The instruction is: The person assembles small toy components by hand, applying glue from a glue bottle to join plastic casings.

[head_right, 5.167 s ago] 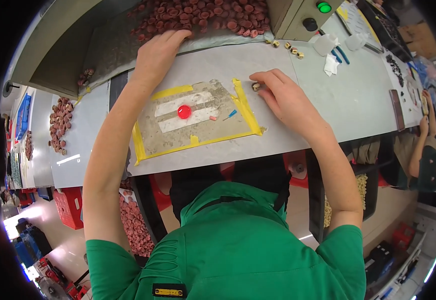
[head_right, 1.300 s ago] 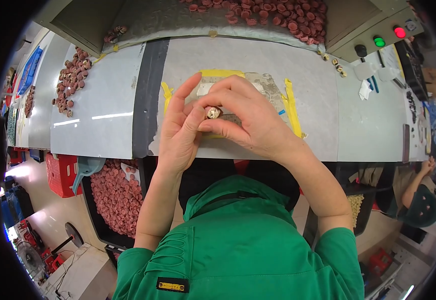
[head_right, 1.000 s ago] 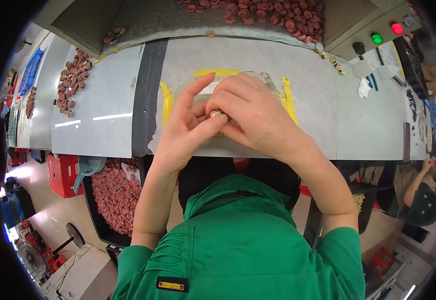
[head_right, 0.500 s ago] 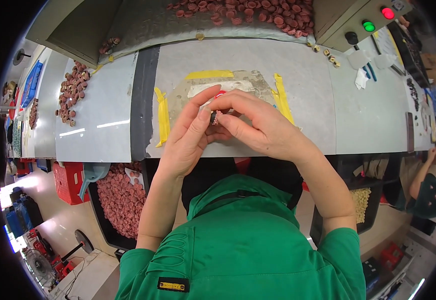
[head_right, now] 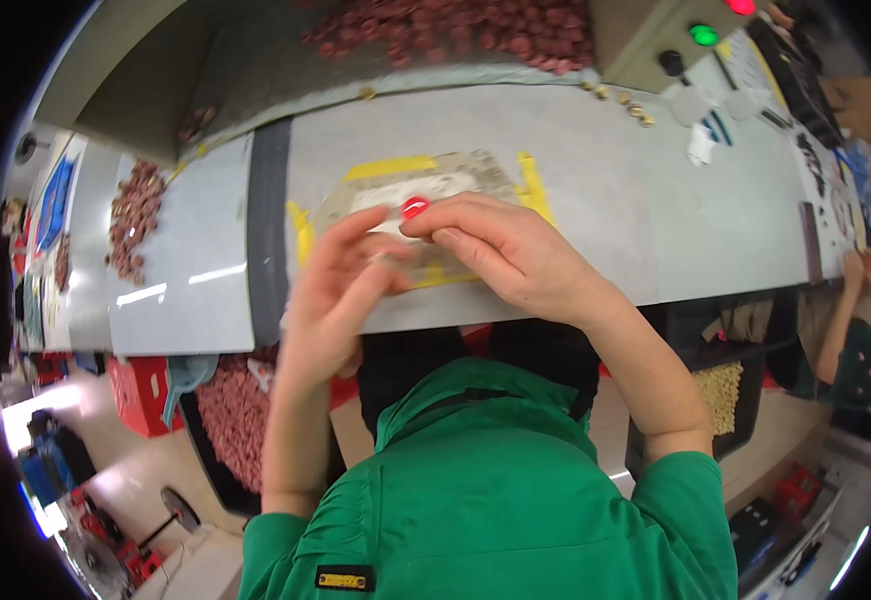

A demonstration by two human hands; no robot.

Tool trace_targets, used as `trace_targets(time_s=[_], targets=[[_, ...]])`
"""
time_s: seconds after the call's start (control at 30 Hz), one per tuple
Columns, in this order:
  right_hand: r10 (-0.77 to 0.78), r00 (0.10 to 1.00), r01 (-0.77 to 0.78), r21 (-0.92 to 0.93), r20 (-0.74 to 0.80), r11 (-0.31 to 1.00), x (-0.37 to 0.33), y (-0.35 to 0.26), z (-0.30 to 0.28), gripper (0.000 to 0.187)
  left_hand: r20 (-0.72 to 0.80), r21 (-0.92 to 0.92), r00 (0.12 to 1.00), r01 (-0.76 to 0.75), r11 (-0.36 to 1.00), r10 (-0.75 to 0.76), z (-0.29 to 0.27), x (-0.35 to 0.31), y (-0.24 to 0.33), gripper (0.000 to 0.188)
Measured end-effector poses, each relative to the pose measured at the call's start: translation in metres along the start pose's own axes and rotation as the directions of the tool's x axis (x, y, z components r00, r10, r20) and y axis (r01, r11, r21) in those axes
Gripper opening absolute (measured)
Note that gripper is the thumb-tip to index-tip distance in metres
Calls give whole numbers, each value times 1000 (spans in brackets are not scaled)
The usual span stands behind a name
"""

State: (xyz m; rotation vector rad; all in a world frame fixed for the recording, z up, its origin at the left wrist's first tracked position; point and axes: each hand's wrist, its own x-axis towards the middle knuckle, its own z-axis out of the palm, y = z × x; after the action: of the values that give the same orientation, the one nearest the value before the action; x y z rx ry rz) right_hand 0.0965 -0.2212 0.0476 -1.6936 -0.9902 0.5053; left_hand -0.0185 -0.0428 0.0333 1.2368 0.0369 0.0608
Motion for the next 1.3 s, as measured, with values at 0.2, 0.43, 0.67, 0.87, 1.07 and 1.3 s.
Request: trace_targets(time_s=[0.2,0.43,0.67,0.87,1.07,1.3], targets=[[-7,912,-173,-400,-411,900,-6,37,-81,15,-184,967,917,104,232,353,-119,4,37,18],[-224,873,-194,-730,-433,656,7,88,-141,18,88,920,804,161,-358,588,-177,34,55,26],[-215,946,-51,-769,-241,637,11,87,-103,15,65,977,916,-139,161,395,-80,157,9,38],[-25,953,-165,-588,-301,792,-21,84,-101,16,-1,969,902,-105,221,431,-58,225,-39,17],[23,999,-47,-687,-44,725,-11,56,-80,14,-162,673,885,-224,705,436,-69,105,9,20],[10,1000,-13,-558,-9,829,4,58,-58,16,-255,84,965,-43,996,64,-60,-1,34,32]])
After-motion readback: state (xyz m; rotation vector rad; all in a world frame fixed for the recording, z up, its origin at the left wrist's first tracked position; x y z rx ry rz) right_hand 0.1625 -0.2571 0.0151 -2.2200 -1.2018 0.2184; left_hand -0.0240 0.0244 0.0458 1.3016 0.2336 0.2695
